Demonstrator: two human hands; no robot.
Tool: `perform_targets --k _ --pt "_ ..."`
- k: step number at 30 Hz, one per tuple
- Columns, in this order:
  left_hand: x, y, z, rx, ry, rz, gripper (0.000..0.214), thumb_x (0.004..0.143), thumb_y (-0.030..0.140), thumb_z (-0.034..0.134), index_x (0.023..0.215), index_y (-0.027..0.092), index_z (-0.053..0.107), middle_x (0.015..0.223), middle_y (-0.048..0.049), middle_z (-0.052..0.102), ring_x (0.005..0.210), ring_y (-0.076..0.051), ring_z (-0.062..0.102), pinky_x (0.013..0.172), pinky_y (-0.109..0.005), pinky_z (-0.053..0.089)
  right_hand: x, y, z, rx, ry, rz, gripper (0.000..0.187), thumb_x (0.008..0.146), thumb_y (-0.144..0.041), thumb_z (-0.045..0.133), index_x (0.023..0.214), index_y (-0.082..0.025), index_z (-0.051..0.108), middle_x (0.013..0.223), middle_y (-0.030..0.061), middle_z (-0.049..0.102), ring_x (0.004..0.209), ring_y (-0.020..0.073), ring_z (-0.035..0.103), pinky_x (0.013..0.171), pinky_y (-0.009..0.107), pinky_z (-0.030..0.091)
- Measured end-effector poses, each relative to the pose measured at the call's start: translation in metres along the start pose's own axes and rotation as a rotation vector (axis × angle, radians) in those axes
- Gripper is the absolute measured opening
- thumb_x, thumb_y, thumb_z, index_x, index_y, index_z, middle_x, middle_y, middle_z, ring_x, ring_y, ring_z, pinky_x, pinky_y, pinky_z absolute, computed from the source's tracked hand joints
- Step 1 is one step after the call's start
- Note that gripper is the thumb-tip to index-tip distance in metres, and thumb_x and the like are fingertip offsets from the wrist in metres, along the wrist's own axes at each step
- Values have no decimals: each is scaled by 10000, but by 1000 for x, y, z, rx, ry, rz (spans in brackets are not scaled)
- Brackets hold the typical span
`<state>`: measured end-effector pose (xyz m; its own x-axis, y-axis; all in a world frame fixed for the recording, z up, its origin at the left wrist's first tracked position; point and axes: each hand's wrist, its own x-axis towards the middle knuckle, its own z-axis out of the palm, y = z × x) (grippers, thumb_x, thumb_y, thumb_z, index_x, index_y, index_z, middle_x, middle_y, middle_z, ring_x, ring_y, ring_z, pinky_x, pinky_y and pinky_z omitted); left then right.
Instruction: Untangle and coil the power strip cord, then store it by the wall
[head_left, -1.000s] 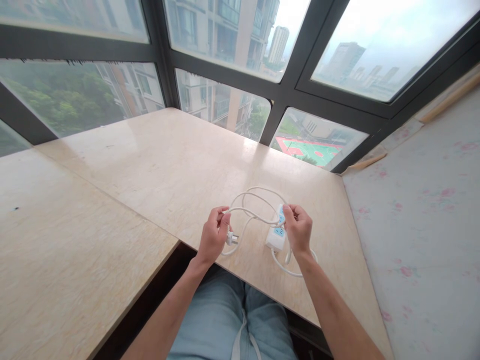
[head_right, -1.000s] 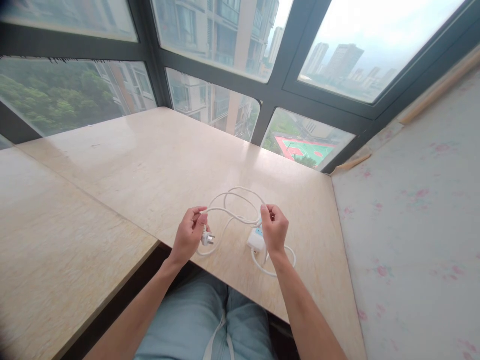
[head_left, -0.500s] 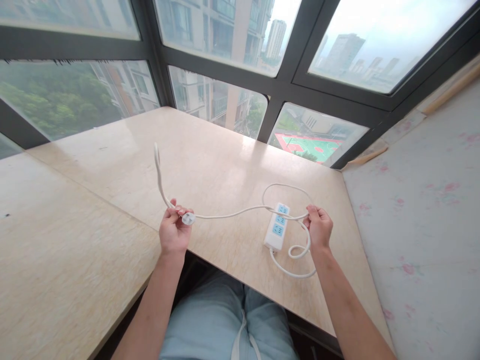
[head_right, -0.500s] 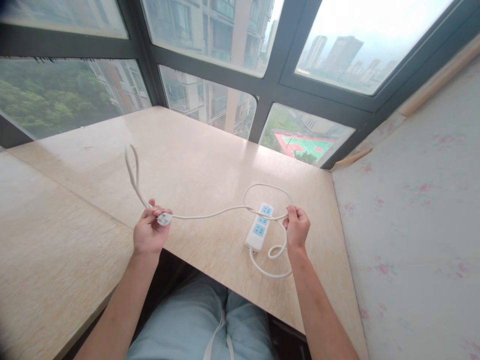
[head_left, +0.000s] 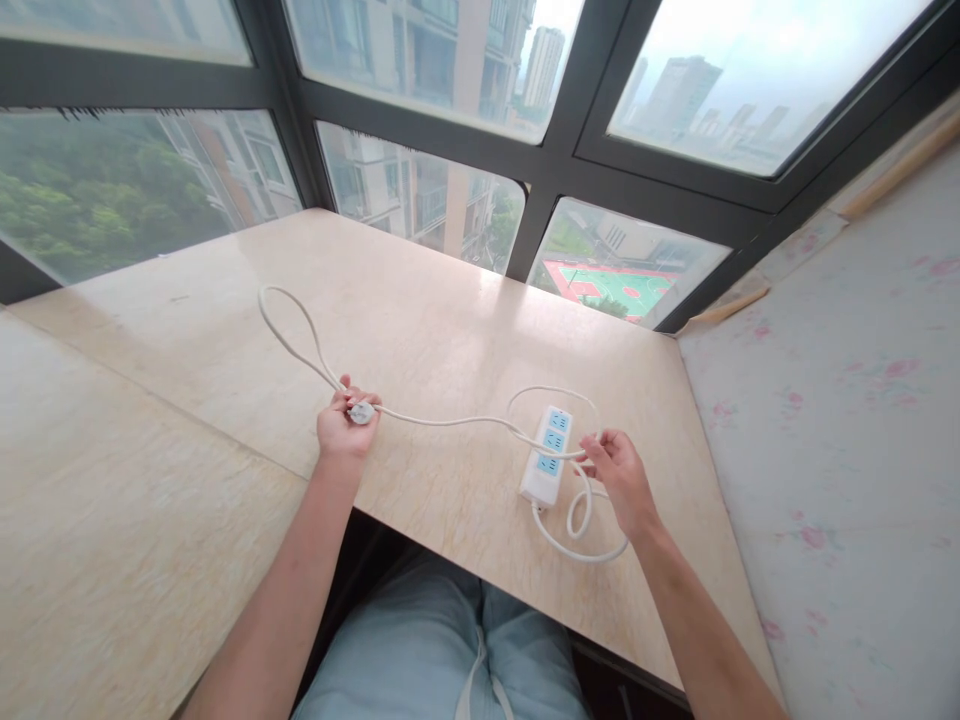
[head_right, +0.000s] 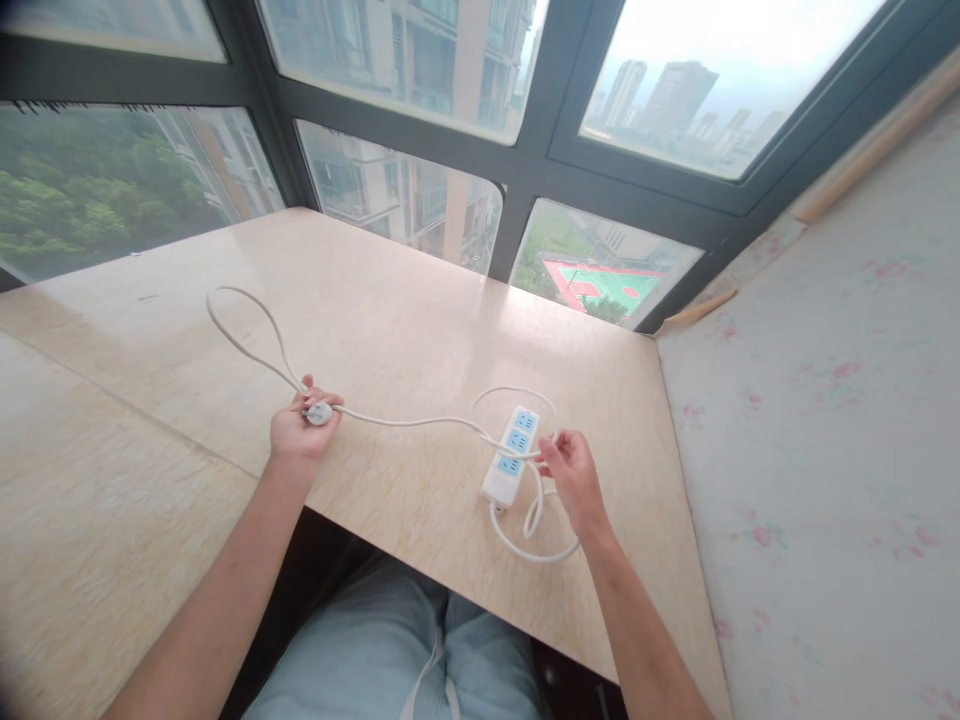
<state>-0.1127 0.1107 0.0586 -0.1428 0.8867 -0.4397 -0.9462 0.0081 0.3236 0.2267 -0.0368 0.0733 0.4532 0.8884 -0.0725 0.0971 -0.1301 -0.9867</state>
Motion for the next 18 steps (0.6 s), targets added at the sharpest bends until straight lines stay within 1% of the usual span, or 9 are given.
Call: perform_targets --k 2,5,6,7,8,10,13,16,18 --pt "2 2 5 -8 -22 -2 295 914 -24 298 876 132 545 516 73 404 372 -25 400 458 -143 360 -6 -4 0 -103 -178 62 452 661 -508 800 889 -192 572 823 30 656 700 161 628 516 237 503" --pt "9 13 16 6 -54 27 279 921 -15 314 876 149 536 493 82 383 356 -27 382 441 -139 355 -14 -11 -4 -206 -445 174 421 687 -470 785 939 -169 635 768 30 672 577 132 597 451 218 455" --pt "13 18 20 7 -57 34 285 931 -7 303 876 153 532 484 84 376 351 -29 376 436 -139 356 -15 -14 -7 -222 -482 193 392 713 -474 761 926 -162 656 718 22 665 531 119 572 443 218 446" --pt "17 25 24 7 -54 40 294 945 7 283 877 156 527 479 85 371 345 -31 368 429 -141 356 -15 -17 -10 -233 -481 197 369 733 -484 738 890 -157 673 663 14 651 497 110 547 436 218 436" --pt "21 32 28 7 -43 46 303 961 27 261 880 157 523 476 85 368 338 -31 358 422 -143 355 -14 -19 -13 -236 -444 187 357 744 -496 723 842 -155 683 615 7 632 477 107 527 428 218 426" --pt "32 48 35 12 0 78 319 985 69 221 880 151 511 473 88 360 322 -30 336 399 -146 340 -8 -23 -22 -202 -308 160 361 735 -511 727 760 -153 686 559 1 596 468 106 503 411 215 402" --pt "46 71 41 49 76 126 332 999 103 196 848 139 489 466 88 339 323 -27 329 385 -142 315 4 -20 -37 -48 -127 168 388 658 -511 789 737 -142 700 509 -16 541 447 92 456 384 206 357" --pt "56 86 42 103 132 130 319 1000 114 210 821 149 472 477 77 354 339 -31 344 394 -144 316 16 -10 -50 92 -33 204 422 565 -471 852 772 -125 727 493 -26 521 427 79 435 378 204 336" --pt "60 89 39 118 156 130 324 992 104 199 823 164 469 479 74 348 335 -38 335 389 -146 308 24 -2 -57 159 24 220 432 502 -433 884 763 -123 734 492 -28 520 411 73 425 369 207 329"
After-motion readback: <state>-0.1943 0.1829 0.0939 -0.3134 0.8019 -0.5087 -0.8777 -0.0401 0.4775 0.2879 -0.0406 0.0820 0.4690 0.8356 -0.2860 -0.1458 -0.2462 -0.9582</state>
